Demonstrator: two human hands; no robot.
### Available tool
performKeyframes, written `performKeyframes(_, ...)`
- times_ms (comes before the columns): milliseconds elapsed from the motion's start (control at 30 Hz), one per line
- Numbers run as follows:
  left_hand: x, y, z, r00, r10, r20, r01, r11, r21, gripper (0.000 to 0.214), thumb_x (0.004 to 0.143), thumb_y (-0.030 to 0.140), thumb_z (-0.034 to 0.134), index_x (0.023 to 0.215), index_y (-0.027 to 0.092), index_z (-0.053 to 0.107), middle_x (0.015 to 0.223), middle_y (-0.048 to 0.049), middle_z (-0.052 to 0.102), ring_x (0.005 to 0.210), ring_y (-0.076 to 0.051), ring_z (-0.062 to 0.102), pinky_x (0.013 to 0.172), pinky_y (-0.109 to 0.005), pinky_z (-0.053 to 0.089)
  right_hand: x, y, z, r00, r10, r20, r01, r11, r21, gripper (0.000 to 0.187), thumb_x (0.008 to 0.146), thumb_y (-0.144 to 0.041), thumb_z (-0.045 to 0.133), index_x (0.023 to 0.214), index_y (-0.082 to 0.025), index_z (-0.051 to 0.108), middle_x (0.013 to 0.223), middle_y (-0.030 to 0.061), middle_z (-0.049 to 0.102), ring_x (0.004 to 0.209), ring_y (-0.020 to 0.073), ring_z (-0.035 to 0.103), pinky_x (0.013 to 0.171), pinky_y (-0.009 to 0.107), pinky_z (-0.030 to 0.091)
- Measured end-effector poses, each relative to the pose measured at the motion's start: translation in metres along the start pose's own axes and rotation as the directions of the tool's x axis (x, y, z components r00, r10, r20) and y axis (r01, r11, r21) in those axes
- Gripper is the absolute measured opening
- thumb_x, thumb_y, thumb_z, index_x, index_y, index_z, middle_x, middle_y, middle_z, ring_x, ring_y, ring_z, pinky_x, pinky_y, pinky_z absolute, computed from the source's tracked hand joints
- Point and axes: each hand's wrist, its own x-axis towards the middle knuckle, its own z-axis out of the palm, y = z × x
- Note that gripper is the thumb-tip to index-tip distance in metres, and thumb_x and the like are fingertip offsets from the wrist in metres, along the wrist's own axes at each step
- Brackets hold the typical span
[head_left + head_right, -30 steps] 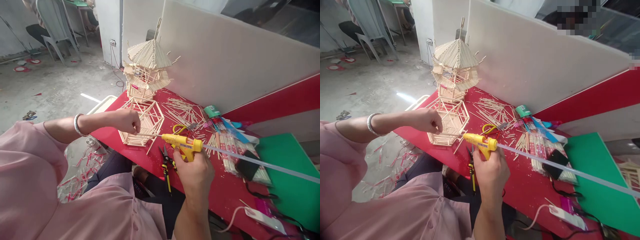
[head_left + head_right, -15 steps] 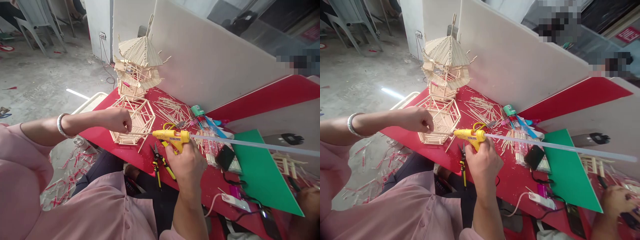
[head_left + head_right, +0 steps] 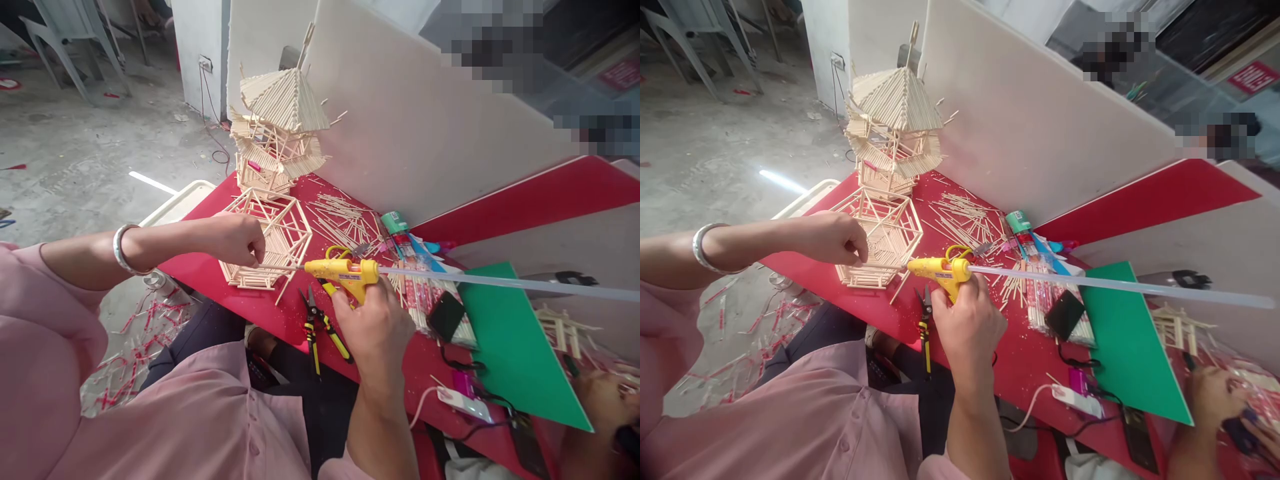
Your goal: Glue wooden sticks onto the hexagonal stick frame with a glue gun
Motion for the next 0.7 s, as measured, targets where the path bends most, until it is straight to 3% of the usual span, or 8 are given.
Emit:
performKeyframes(367, -0.0017, 0.0051, -0.0027, 0.998, -0.054, 0.034, 0.054, 0.999, 0.007, 0.023, 0.071, 0.024, 0.063, 0.086, 0.025, 0.08, 0.083, 0.0015, 0.075, 0.069, -0.012, 0.062, 0.06, -0.023, 0.037, 0.0011, -0.0015, -0.0013, 1.0, 0.004, 0.008, -0.004, 1.0, 0.028, 0.025, 0.083, -0.033, 0.053, 0.097, -0.016, 0.064, 0.092, 0.0115, 0.07, 0.07, 0.0222, 0.062, 0.055, 0.03, 0.036)
performKeyframes(700, -0.0003, -0.0036, 0.0032, 0.998, 0.03, -0.056, -0.032, 0.999, -0.041, 0.02, 0.069, 0.026, 0.063, 0.079, 0.026, 0.08, 0.074, 0.0028, 0.074, 0.062, -0.01, 0.059, 0.057, -0.022, 0.034, -0.0054, 0.0, -0.0002, 1.0, 0.012, -0.016, -0.012, 1.0, 0.015, 0.021, 0.082, -0.033, 0.054, 0.092, -0.017, 0.063, 0.088, 0.0105, 0.069, 0.064, 0.0207, 0.059, 0.053, 0.03, 0.034)
